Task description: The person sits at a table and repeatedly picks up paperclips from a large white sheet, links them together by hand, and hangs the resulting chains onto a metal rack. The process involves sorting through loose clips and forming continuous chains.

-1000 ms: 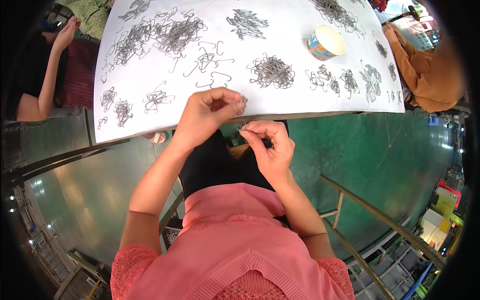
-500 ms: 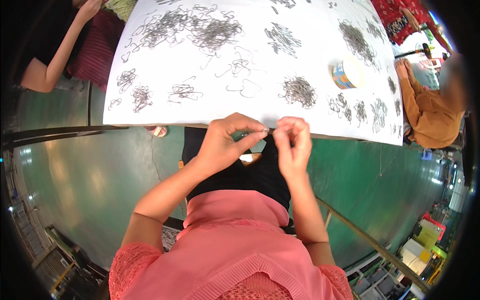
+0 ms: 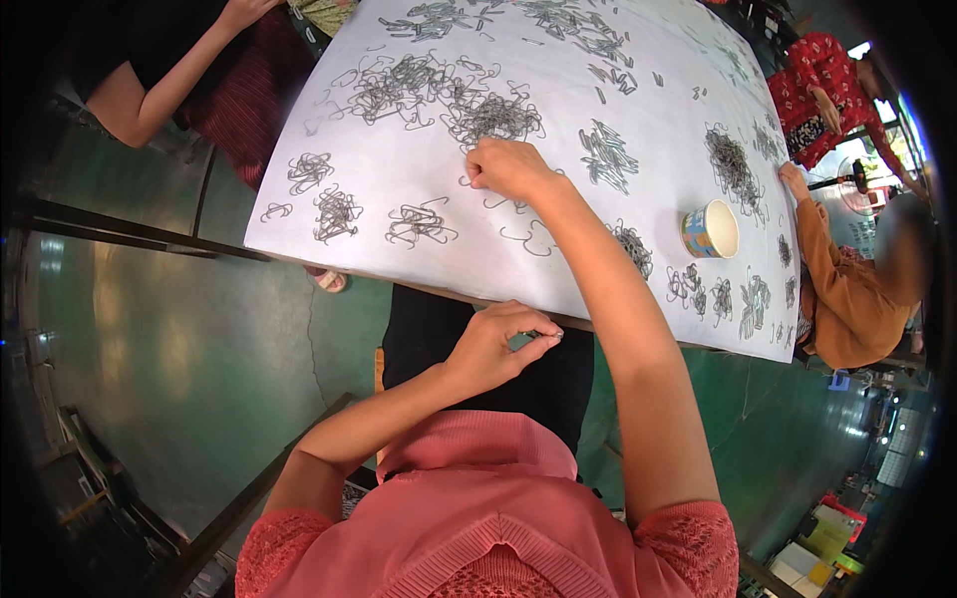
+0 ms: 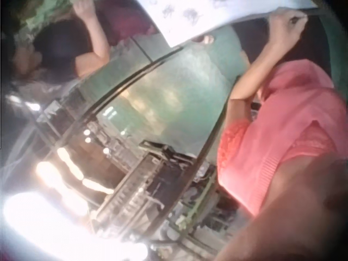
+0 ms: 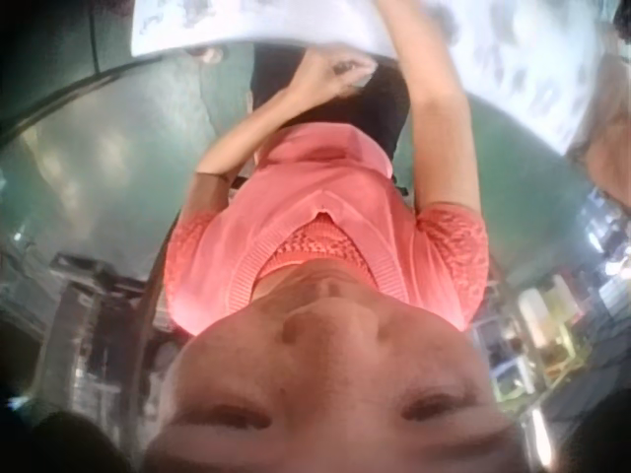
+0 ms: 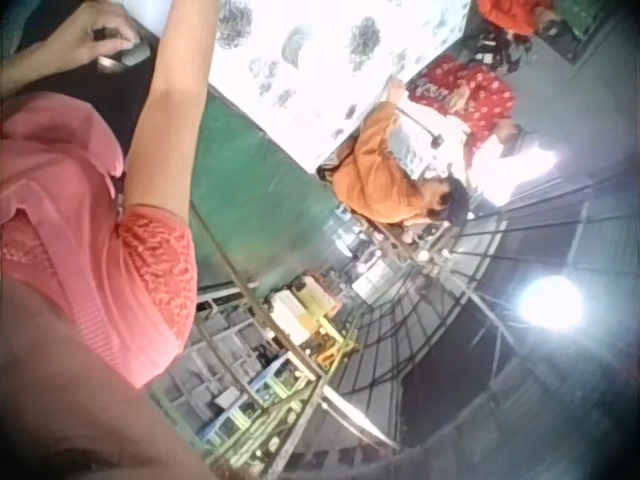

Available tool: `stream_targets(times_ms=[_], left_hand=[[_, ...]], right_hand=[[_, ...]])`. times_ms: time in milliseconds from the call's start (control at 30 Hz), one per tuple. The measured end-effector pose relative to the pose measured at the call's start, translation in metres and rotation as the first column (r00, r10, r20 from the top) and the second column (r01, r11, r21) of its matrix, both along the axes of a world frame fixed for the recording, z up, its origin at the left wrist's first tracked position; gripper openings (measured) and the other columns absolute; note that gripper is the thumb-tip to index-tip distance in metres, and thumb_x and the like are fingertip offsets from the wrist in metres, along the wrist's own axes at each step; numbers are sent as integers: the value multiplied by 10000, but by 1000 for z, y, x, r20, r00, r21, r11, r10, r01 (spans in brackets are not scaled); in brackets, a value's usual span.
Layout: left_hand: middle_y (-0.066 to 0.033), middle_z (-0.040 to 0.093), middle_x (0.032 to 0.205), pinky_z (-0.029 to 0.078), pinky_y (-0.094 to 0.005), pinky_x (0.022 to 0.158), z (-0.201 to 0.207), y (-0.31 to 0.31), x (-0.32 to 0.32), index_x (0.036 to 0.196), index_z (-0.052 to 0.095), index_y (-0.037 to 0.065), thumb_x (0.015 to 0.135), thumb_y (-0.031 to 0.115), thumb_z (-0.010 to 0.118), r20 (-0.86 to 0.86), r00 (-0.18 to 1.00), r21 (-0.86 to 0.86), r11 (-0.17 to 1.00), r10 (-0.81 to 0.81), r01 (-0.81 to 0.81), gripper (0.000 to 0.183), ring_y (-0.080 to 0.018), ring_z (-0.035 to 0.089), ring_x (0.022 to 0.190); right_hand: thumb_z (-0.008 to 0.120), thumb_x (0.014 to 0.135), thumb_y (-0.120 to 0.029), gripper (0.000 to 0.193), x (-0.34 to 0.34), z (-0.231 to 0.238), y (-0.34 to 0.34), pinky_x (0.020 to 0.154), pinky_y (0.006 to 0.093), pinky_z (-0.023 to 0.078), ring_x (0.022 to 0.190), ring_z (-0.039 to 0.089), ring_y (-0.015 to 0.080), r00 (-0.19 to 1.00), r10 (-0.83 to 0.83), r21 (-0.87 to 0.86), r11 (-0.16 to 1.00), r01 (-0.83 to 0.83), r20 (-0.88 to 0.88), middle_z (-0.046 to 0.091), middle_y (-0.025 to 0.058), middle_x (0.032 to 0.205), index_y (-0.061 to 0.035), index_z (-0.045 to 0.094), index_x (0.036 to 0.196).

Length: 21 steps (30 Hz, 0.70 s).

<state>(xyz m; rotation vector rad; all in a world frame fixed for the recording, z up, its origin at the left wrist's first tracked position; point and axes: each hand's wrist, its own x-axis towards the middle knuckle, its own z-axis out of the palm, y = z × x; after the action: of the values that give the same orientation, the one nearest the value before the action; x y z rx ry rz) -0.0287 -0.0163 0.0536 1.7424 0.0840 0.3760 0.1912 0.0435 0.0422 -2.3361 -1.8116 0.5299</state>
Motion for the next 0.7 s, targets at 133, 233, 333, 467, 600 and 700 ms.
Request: stream_targets(times_ms=[133,233,333,467,600,700], left_hand=[[-99,689,884,495,-314,755,-3,-2,-2,906,687,28,780,40,692,-9,1000,20,1000,1,-1,127,-218,642,837],[-100,686,870,495,-305,745,-8,-8,-5,909,690,26,779,39,694,-4,999,-5,999,35,-35,131,-213,641,825],[-99,680,848,494,-294,731,-8,-12,-5,915,690,21,782,24,690,-26,997,-28,997,70,-71,133,-202,639,804],[-94,683,868,492,-292,745,-7,-14,-6,908,686,15,780,-6,680,-87,992,-29,995,91,-94,129,-191,635,809],[-75,676,855,489,-280,705,-4,-20,0,954,673,36,770,1,682,-65,990,8,992,126,-126,187,-178,620,779],[-67,669,853,492,-272,715,-5,-25,0,1038,640,44,772,2,682,-52,988,41,989,144,-141,273,-164,620,776]], right_hand=[[666,789,-143,98,-11,-6,-24,696,398,478,826,619,258,993,-68,142,987,81,-93,609,81,892,-70,612,827],[625,825,-96,59,-30,8,-79,621,327,448,722,576,177,850,-216,234,902,362,-481,584,45,849,-59,579,816],[582,879,-65,56,-61,42,-139,546,215,383,659,499,72,392,-359,24,712,702,-847,560,21,832,-52,563,828],[633,859,-92,85,-104,46,-203,603,209,416,695,515,64,-48,-183,-142,544,827,-982,576,3,766,-23,588,881],[636,860,-56,44,-145,36,-222,827,228,385,920,489,79,-45,-65,-69,436,897,-997,534,3,1003,-41,599,879],[640,862,-65,36,-153,29,-223,800,223,394,881,503,71,-68,-68,-89,377,922,-995,508,-4,1089,-40,614,858]])
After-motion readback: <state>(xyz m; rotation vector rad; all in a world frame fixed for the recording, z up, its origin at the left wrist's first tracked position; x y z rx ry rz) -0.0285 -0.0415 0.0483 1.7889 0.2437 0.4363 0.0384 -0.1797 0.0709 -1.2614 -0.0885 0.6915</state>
